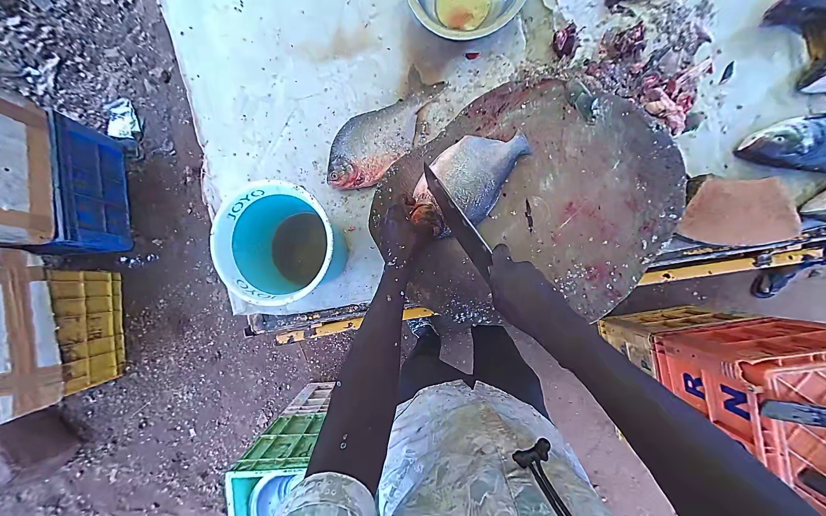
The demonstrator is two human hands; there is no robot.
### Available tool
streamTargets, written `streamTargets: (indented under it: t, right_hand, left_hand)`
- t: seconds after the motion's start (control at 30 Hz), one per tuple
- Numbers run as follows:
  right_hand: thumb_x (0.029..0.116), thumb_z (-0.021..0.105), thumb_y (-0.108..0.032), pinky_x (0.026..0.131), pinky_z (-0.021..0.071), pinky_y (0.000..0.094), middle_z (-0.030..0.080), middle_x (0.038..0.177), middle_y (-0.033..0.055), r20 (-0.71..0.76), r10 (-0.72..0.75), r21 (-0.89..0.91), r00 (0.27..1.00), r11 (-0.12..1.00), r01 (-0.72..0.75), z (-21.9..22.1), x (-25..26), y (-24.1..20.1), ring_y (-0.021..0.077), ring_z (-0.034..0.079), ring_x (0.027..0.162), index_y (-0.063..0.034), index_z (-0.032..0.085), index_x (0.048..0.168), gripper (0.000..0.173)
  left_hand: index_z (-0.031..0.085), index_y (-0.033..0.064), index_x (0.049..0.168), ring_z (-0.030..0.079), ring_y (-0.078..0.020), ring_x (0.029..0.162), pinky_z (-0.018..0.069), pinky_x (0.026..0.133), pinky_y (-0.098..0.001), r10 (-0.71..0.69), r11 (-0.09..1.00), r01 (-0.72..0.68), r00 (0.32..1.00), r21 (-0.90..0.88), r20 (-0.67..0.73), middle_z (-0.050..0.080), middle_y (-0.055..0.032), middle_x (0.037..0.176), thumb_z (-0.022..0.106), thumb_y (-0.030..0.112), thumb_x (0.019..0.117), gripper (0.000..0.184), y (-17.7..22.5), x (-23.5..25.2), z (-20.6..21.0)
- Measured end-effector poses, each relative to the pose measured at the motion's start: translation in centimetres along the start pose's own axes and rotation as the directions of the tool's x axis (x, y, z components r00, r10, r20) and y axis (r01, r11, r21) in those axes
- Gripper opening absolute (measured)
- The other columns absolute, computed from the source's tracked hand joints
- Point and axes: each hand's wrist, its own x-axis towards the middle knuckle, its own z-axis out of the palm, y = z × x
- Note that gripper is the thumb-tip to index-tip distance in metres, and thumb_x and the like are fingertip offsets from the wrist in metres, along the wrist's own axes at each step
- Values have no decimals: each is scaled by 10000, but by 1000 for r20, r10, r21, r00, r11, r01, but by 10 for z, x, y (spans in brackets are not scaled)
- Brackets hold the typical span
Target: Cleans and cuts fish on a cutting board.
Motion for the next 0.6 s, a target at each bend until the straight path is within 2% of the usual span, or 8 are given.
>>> streamTargets:
  t: [0.03,0.13,0.23,0.3,0.37,0.43,0.53,0.6]
  right_hand:
    - [1074,520,-207,719,581,572,660,915,191,58,10,-25,998,1000,-9,-10,-14,1,410,716,878,-82,415,1307,285]
    - [998,639,-119,705,593,557,652,976,209,117,6,-65,993,998,2,-47,-10,-15,392,717,864,-55,439,1304,370]
    - [1029,568,-96,841,573,596,641,1173,268,-18,-65,-21,998,998,65,-37,52,-54,456,680,1082,-10,406,1417,429]
    - [1051,525,-108,995,531,544,587,1340,233,49,-63,6,997,998,62,-49,93,-89,403,606,1264,-33,318,1510,509]
    - [940,678,-100,826,577,597,669,1109,267,-231,-155,36,960,985,168,-38,138,-92,459,693,1052,-12,428,1380,514]
    - [953,680,-111,836,569,601,663,1090,269,-120,-154,-9,981,988,154,-31,115,-81,462,690,1048,-4,408,1358,499]
    - [1028,582,-127,794,582,591,663,1052,249,64,-38,-106,997,993,45,-39,56,-46,442,704,993,-12,426,1350,376]
    - [1075,503,-182,790,583,574,673,1014,240,55,3,-87,998,996,2,-19,55,-37,433,711,972,-21,405,1372,352]
  left_hand:
    - [463,44,1463,541,-354,1334,436,1108,-520,-87,996,81,984,44,156,575,-211,1404,725,197,939,605,13,-9,-20]
    - [555,56,1384,602,-378,1227,479,1017,-564,-4,1000,4,1000,-5,8,644,-215,1282,773,249,843,615,-7,10,8]
    - [512,69,1437,584,-366,1277,462,1056,-563,-42,999,42,996,-1,75,624,-203,1342,721,249,901,602,-8,15,6]
    - [511,62,1435,599,-366,1256,479,1035,-556,-34,999,34,999,-9,35,626,-205,1336,693,236,943,552,-9,11,8]
    - [515,64,1422,609,-355,1238,486,1030,-543,9,1000,-9,1000,-13,-21,633,-191,1329,703,259,932,559,-6,18,11]
    - [527,50,1406,623,-354,1209,490,1017,-539,8,999,-10,999,-43,-45,650,-190,1294,700,269,934,549,-19,0,23]
    - [369,70,1546,556,-414,1312,468,1070,-584,100,985,-109,993,-134,-68,555,-222,1445,731,208,941,718,-25,-16,27]
    - [397,118,1524,589,-399,1268,505,1018,-577,60,992,-64,997,-111,-40,589,-195,1407,774,191,891,740,-23,-22,20]
